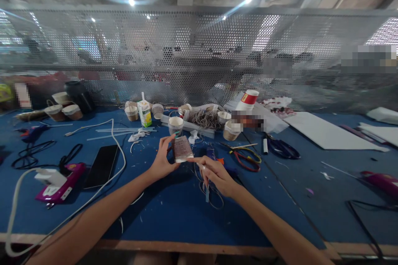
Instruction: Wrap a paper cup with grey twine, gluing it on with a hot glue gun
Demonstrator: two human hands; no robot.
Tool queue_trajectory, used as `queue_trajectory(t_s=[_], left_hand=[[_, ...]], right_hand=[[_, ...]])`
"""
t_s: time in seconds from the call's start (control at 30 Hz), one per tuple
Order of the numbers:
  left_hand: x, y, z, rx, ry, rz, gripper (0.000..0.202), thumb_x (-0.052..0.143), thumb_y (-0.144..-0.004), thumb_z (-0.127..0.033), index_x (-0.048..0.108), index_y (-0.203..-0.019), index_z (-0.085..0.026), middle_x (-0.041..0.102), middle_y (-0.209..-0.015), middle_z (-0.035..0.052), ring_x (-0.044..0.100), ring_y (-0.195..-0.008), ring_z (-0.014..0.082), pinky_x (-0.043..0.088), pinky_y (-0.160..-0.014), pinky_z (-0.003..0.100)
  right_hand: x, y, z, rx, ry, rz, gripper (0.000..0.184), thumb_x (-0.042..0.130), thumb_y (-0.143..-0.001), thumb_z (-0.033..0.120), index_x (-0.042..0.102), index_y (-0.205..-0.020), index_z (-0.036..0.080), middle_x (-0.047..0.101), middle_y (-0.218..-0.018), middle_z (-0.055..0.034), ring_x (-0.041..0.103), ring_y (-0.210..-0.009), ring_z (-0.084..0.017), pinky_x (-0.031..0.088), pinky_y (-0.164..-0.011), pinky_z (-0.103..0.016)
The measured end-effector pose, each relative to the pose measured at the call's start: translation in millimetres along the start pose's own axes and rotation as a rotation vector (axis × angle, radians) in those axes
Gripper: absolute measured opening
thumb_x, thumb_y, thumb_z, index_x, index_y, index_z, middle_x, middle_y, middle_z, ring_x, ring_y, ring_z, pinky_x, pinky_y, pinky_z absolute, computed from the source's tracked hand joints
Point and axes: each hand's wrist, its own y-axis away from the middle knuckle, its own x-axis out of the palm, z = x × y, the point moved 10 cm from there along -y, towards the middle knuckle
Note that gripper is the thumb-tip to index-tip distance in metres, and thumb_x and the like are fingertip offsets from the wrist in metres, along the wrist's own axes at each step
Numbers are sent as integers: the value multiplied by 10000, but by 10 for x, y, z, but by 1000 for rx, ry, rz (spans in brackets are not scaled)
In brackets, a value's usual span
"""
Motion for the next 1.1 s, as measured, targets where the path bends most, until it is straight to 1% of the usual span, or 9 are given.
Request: queue_trajectory(t_s=[0.1, 0.2, 0.27, 0.4, 0.53, 0.63, 0.8, 1.0, 1.1], left_hand=[[-11, -3, 64, -49, 6, 3, 804, 684, -632, -118, 350, -1348, -270, 296, -1283, 84, 340, -1308, 294, 415, -1050, 446], [-18, -13, 133, -69, 52, -1, 770, 703, -631, -146, 373, -1317, -262, 300, -1303, 85, 344, -1318, 292, 388, -1074, 445], [-19, -23, 173, -67, 116, -9, 750, 719, -630, -180, 371, -1291, -242, 315, -1322, 97, 356, -1319, 292, 339, -1107, 460], [16, -34, 281, -130, 197, 6, 792, 748, -607, -200, 330, -1279, -218, 357, -1363, 128, 357, -1335, 307, 253, -1142, 494], [12, -35, 315, -183, 225, 1, 793, 757, -595, -214, 334, -1266, -211, 400, -1371, 143, 357, -1344, 323, 247, -1142, 506], [17, -36, 322, -195, 256, 12, 802, 772, -584, -232, 340, -1260, -213, 411, -1374, 147, 368, -1340, 324, 262, -1137, 508], [74, -32, 309, -205, 298, 68, 818, 788, -594, -255, 336, -1276, -231, 413, -1385, 139, 398, -1320, 309, 304, -1116, 502], [97, -34, 240, -212, 369, 80, 822, 805, -569, -232, 347, -1251, -219, 455, -1352, 147, 422, -1304, 308, 287, -1123, 501], [97, -32, 243, -216, 384, 85, 823, 808, -565, -226, 348, -1247, -223, 477, -1337, 139, 436, -1295, 304, 294, -1119, 496]], right_hand=[[-167, -3, -2, 1, 6, -112, 338, 434, -917, 478, 592, -832, 191, 475, -481, 47, 468, -397, -108, 419, -453, -257], [-432, 37, -28, -8, -96, -331, 356, 486, -888, 487, 530, -679, 202, 539, -521, 16, 447, -373, -104, 403, -389, -256], [-533, 67, -54, -27, -182, -419, 379, 519, -864, 497, 476, -625, 206, 610, -606, -11, 423, -349, -89, 383, -343, -252], [-411, 32, -100, -18, -269, -307, 385, 519, -863, 489, 466, -622, 193, 684, -755, -51, 425, -336, -72, 398, -333, -250], [-222, 6, -126, 35, -269, -170, 376, 518, -871, 483, 479, -641, 189, 652, -671, -23, 472, -356, -83, 429, -377, -246], [-169, -5, -128, 58, -258, -131, 396, 508, -869, 516, 476, -640, 194, 611, -581, -3, 478, -362, -95, 427, -390, -246], [-211, -18, -130, 64, -241, -150, 425, 507, -859, 552, 456, -611, 210, 499, -451, 37, 466, -359, -108, 413, -391, -244], [-298, -10, -114, 44, -234, -206, 432, 514, -856, 549, 486, -603, 201, 586, -536, -2, 480, -373, -116, 455, -397, -271], [-412, 20, -126, 14, -194, -289, 439, 515, -863, 532, 493, -581, 197, 563, -494, 0, 468, -361, -114, 437, -378, -263]])
